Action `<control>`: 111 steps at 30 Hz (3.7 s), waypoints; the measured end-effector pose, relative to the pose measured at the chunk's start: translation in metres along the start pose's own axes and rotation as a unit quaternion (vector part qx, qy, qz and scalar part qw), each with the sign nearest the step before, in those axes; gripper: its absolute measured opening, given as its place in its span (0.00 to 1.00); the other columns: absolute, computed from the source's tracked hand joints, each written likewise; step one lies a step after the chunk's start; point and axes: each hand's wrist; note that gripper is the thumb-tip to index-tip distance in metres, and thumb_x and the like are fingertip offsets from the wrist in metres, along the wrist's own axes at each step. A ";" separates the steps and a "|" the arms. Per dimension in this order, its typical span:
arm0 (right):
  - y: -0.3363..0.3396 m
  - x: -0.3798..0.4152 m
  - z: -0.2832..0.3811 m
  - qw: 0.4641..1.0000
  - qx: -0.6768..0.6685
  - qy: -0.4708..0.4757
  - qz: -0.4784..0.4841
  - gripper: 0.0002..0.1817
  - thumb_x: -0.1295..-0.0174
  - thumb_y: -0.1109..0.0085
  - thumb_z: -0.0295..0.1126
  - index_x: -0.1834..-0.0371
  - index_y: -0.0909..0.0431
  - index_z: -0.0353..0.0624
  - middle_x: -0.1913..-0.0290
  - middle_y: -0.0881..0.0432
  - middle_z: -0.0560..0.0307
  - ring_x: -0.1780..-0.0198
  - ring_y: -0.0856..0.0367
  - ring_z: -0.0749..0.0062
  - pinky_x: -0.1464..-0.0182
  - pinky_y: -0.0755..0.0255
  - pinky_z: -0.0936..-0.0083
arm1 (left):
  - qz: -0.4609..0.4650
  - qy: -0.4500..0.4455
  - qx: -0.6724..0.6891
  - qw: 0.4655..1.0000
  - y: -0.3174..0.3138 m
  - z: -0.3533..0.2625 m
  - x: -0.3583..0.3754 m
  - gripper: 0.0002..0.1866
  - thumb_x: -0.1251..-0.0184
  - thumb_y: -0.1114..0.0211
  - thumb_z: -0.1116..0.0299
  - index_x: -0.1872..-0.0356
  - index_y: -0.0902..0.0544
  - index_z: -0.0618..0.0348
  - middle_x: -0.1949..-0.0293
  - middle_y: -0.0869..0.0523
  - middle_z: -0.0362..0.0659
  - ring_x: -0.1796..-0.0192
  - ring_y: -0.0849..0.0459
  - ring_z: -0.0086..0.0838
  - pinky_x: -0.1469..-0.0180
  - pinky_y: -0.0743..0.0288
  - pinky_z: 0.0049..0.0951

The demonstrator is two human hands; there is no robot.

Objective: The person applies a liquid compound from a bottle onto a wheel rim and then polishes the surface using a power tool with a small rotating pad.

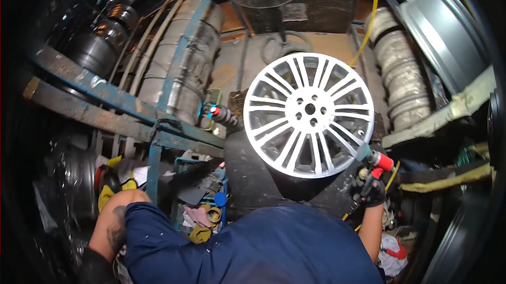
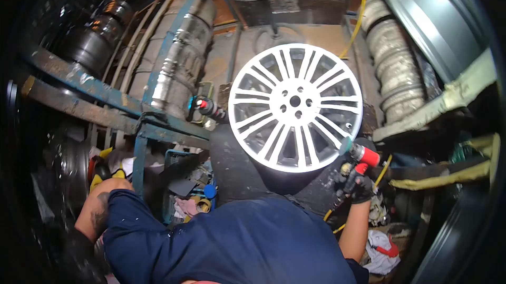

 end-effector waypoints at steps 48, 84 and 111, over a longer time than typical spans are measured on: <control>-0.025 0.011 0.008 0.993 0.110 -0.012 -0.031 0.34 0.49 0.25 0.33 0.40 0.28 0.29 0.53 0.17 0.47 0.58 0.14 0.58 0.67 0.18 0.69 | 0.139 0.738 0.573 0.328 -0.358 0.114 0.386 0.24 0.19 0.43 0.58 0.27 0.27 0.54 0.43 0.17 0.40 0.43 0.23 0.21 0.39 0.28 0.24; -0.041 -0.005 -0.012 0.985 0.148 -0.028 -0.089 0.37 0.50 0.23 0.31 0.37 0.28 0.32 0.52 0.17 0.50 0.55 0.15 0.61 0.60 0.19 0.70 | -0.132 0.742 0.620 0.219 -0.370 0.134 0.323 0.30 0.22 0.43 0.69 0.24 0.44 0.59 0.39 0.21 0.45 0.39 0.18 0.26 0.35 0.25 0.30; -0.029 -0.019 0.009 0.982 0.156 -0.014 -0.104 0.39 0.51 0.21 0.30 0.34 0.29 0.34 0.50 0.17 0.52 0.53 0.15 0.63 0.55 0.19 0.70 | 0.050 0.732 0.505 0.456 -0.354 0.150 0.320 0.45 0.26 0.36 0.54 0.20 0.51 0.62 0.30 0.28 0.57 0.29 0.26 0.46 0.27 0.36 0.38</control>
Point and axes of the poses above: each hand's wrist, its own x-axis away from the middle knuckle, its own y-axis out of the back of the hand, z = x × y
